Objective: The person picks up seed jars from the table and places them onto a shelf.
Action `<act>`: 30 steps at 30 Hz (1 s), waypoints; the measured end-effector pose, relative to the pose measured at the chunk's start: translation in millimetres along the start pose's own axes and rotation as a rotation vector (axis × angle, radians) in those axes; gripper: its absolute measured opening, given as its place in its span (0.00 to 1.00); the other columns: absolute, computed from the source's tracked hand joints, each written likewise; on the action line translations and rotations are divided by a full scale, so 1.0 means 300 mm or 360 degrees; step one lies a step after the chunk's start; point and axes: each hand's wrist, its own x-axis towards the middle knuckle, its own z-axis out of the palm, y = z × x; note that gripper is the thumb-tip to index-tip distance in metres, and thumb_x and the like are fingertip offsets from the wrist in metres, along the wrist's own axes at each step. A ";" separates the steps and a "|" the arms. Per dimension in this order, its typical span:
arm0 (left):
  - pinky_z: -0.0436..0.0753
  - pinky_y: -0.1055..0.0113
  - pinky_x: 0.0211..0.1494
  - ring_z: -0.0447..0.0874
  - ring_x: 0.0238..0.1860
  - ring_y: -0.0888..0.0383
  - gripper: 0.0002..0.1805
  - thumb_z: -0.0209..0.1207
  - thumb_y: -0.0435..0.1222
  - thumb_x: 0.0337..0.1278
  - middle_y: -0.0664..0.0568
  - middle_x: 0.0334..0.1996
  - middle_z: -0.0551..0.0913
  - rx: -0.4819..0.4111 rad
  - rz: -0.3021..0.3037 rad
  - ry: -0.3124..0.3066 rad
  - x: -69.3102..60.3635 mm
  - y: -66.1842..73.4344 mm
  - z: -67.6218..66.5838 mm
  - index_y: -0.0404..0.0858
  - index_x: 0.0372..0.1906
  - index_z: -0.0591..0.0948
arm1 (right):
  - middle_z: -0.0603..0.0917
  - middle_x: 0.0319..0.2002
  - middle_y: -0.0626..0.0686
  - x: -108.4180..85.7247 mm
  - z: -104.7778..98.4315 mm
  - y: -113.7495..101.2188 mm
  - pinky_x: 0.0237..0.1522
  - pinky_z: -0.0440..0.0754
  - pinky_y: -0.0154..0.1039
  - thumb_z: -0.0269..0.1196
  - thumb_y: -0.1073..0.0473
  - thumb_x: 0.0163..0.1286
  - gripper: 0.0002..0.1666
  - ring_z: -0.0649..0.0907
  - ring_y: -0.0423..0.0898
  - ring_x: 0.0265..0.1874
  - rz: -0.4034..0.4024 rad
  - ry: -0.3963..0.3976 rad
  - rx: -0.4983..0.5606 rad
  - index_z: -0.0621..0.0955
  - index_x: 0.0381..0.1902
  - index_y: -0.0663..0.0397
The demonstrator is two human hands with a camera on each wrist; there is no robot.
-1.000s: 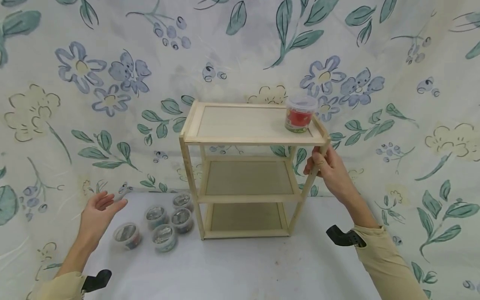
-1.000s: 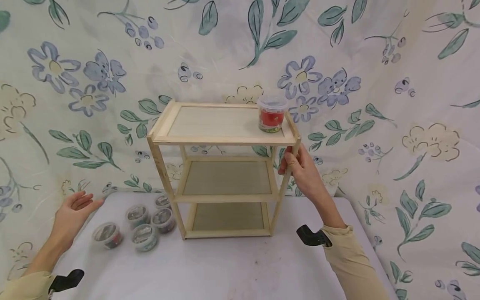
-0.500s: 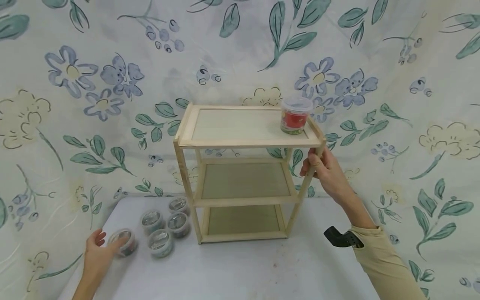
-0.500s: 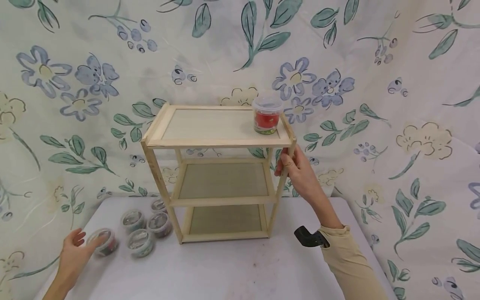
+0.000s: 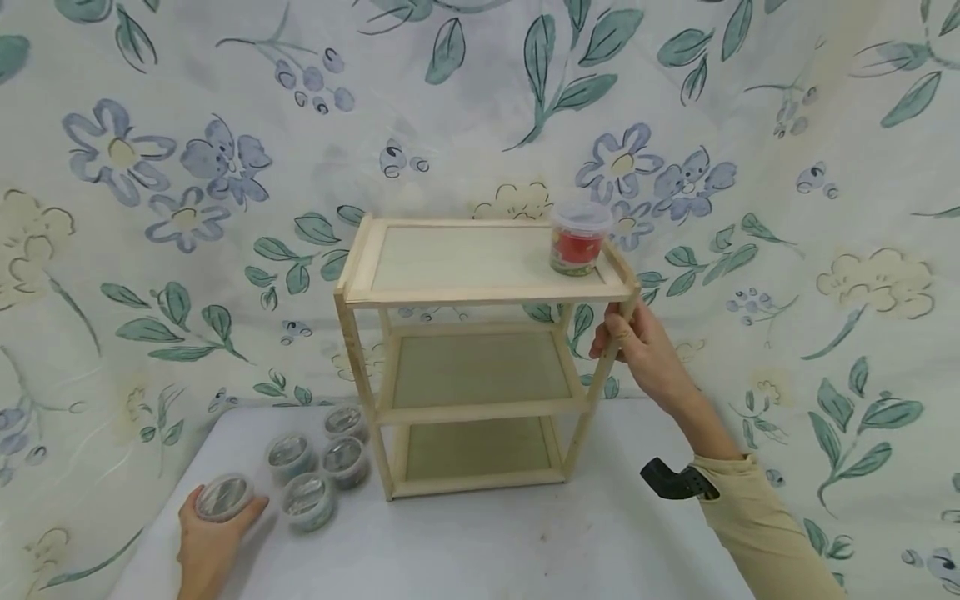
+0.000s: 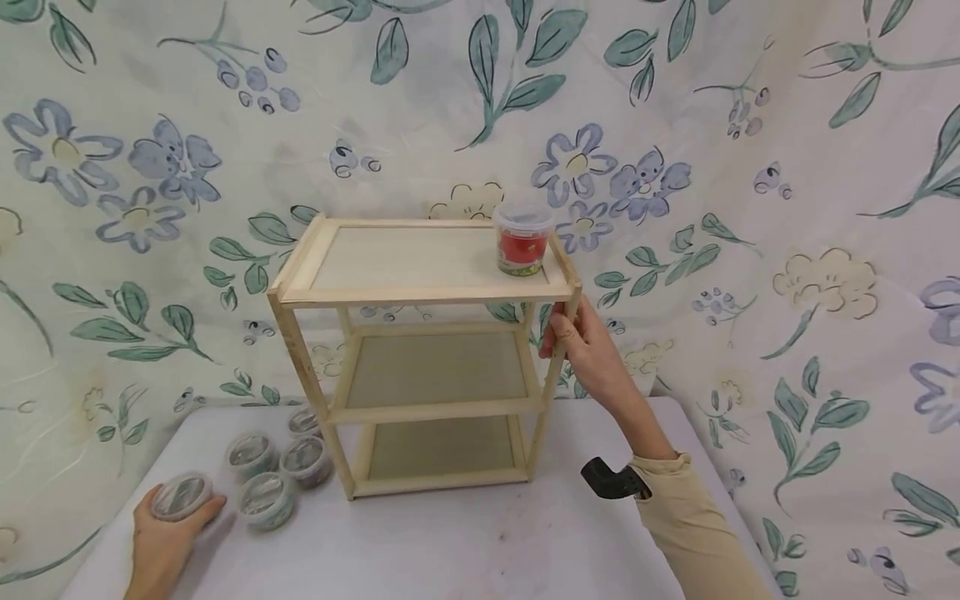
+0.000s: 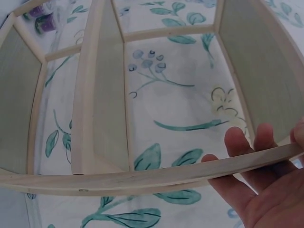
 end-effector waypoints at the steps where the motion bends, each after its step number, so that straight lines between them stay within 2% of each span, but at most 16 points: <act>1: 0.50 0.34 0.72 0.41 0.73 0.25 0.64 0.68 0.54 0.52 0.29 0.76 0.41 0.0012 -0.0022 0.0025 -0.003 0.001 0.002 0.36 0.78 0.37 | 0.77 0.30 0.57 0.000 0.002 0.002 0.40 0.86 0.40 0.44 0.56 0.81 0.07 0.85 0.46 0.30 -0.0003 0.0002 0.0002 0.66 0.45 0.54; 6: 0.51 0.36 0.73 0.46 0.71 0.26 0.59 0.65 0.51 0.54 0.28 0.74 0.47 0.0053 -0.0088 0.0113 -0.009 0.004 0.009 0.33 0.78 0.41 | 0.77 0.30 0.58 -0.003 0.007 0.003 0.40 0.86 0.45 0.45 0.56 0.81 0.08 0.85 0.47 0.31 -0.0011 0.0001 -0.0021 0.66 0.46 0.55; 12: 0.53 0.40 0.74 0.49 0.74 0.30 0.54 0.63 0.45 0.55 0.26 0.73 0.51 0.0046 -0.0032 0.0186 0.002 -0.009 0.037 0.30 0.77 0.43 | 0.77 0.30 0.59 -0.002 0.002 0.001 0.40 0.86 0.44 0.44 0.56 0.82 0.08 0.85 0.47 0.31 -0.0006 0.0004 -0.0038 0.66 0.46 0.56; 15: 0.53 0.40 0.74 0.49 0.74 0.30 0.53 0.63 0.43 0.56 0.26 0.73 0.52 0.0034 -0.0021 0.0194 0.006 -0.008 0.045 0.30 0.77 0.44 | 0.77 0.30 0.60 -0.001 0.000 -0.002 0.41 0.86 0.45 0.44 0.56 0.82 0.08 0.85 0.48 0.31 -0.0005 0.0001 -0.0037 0.66 0.46 0.56; 24: 0.55 0.40 0.73 0.53 0.72 0.28 0.53 0.63 0.45 0.55 0.24 0.71 0.55 0.0091 -0.0005 0.0206 0.003 -0.011 0.014 0.29 0.76 0.45 | 0.77 0.31 0.61 0.006 0.011 -0.007 0.41 0.85 0.40 0.44 0.56 0.82 0.09 0.84 0.47 0.32 -0.0008 -0.0021 -0.0025 0.65 0.48 0.57; 30: 0.57 0.40 0.73 0.56 0.69 0.27 0.52 0.63 0.43 0.54 0.22 0.68 0.58 0.0129 0.0004 0.0202 0.001 -0.008 0.015 0.28 0.75 0.47 | 0.78 0.29 0.60 0.004 0.011 -0.007 0.39 0.85 0.40 0.44 0.56 0.82 0.09 0.84 0.46 0.30 -0.0007 0.0014 -0.0029 0.65 0.47 0.57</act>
